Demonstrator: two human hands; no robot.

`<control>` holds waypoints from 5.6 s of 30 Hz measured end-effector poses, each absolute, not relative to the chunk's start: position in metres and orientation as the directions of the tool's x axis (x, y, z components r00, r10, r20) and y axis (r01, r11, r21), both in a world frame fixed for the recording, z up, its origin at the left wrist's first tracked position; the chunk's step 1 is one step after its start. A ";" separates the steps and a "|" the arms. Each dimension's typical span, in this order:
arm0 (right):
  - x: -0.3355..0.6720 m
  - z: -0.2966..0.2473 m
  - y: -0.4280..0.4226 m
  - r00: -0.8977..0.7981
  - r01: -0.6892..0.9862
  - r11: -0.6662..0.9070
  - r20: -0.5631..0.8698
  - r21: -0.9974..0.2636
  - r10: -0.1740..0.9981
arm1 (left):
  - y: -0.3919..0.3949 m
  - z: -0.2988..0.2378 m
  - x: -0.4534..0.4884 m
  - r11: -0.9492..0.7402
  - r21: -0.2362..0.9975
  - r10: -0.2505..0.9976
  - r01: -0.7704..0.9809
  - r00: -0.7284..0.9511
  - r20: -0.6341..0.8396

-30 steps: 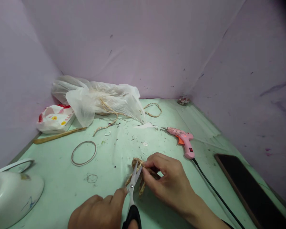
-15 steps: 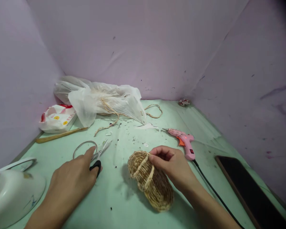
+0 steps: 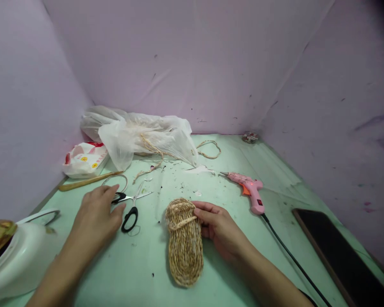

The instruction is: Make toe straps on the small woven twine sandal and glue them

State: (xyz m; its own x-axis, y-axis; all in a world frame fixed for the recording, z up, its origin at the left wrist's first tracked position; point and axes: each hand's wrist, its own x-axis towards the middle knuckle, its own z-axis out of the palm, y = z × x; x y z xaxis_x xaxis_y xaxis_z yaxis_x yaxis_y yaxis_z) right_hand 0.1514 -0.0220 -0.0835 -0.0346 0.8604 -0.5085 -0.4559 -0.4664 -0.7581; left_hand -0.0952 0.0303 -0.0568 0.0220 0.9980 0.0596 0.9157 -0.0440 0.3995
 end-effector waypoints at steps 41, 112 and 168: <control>0.141 -0.058 -0.041 -0.143 -0.075 -0.206 -0.194 -0.976 0.970 | -0.028 -0.083 -0.013 0.675 0.614 0.738 -0.409 0.380 -0.558; 0.164 -0.073 -0.027 0.552 0.091 -0.048 0.010 -0.995 0.834 | -0.040 -0.071 -0.004 0.484 0.724 0.843 -0.492 0.039 -0.536; 0.139 -0.079 -0.032 -0.119 -0.235 -0.311 -0.290 -0.921 0.950 | -0.029 -0.076 -0.005 0.622 0.673 0.782 -0.400 0.371 -0.501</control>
State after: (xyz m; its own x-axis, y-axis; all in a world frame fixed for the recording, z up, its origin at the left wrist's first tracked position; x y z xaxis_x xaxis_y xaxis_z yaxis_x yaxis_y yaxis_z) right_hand 0.1388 -0.0324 -0.0790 -0.1186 0.9497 -0.2899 -0.2347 -0.3105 -0.9211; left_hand -0.0048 -0.0293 -0.0759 0.3713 0.7818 -0.5009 -0.4004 0.6216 0.6733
